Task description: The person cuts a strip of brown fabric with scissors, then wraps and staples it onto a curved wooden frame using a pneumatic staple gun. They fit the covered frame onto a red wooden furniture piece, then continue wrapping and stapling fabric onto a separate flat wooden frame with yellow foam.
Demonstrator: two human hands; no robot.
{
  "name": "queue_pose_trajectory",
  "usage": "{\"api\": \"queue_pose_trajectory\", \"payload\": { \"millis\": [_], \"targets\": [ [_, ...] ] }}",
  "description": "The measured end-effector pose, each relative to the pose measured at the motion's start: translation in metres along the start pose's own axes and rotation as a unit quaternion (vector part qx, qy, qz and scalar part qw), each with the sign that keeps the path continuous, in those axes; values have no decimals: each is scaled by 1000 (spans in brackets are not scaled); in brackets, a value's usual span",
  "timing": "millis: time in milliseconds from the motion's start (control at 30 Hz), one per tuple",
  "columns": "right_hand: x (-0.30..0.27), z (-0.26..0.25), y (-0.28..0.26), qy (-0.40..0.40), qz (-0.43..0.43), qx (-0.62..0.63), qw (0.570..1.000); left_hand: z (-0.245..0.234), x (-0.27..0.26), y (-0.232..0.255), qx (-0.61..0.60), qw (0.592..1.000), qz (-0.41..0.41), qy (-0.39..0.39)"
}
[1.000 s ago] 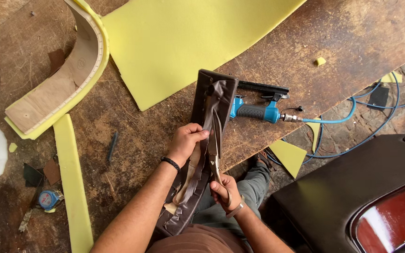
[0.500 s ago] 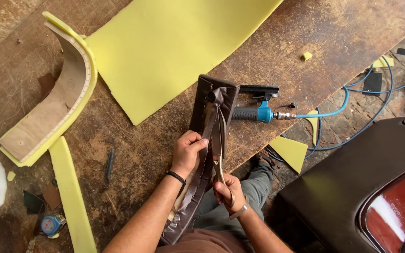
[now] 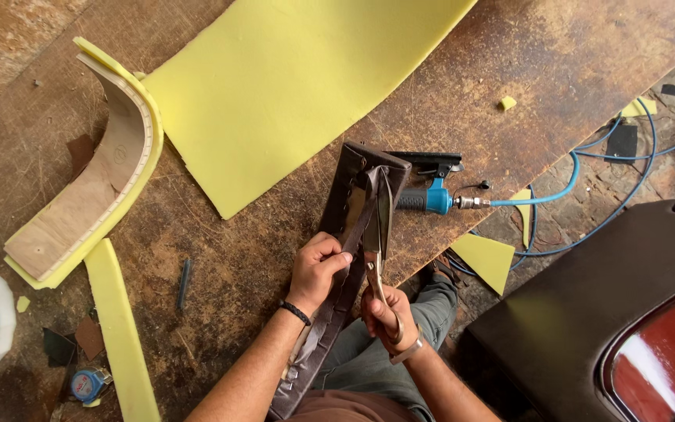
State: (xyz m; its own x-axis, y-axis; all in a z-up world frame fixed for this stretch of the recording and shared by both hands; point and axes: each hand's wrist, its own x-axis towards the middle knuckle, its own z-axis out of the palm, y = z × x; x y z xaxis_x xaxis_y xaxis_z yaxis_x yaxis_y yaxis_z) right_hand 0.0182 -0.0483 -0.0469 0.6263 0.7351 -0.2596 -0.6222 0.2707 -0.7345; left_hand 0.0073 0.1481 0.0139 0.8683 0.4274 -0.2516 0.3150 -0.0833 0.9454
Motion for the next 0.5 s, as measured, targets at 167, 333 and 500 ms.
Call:
{"api": "queue_pose_trajectory", "payload": {
  "millis": [167, 333, 500],
  "targets": [
    [8, 7, -4, -44, -26, 145, 988, -8, -1, 0, 65, 993, 70, -66],
    [12, 2, 11, -25, -33, 118, 992, -15, -1, -2, 80, 988, 72, -110],
    [1, -14, 9, -34, 18, 94, 995, -19, -2, -4, 22, 992, 53, -116]
  ]
}}
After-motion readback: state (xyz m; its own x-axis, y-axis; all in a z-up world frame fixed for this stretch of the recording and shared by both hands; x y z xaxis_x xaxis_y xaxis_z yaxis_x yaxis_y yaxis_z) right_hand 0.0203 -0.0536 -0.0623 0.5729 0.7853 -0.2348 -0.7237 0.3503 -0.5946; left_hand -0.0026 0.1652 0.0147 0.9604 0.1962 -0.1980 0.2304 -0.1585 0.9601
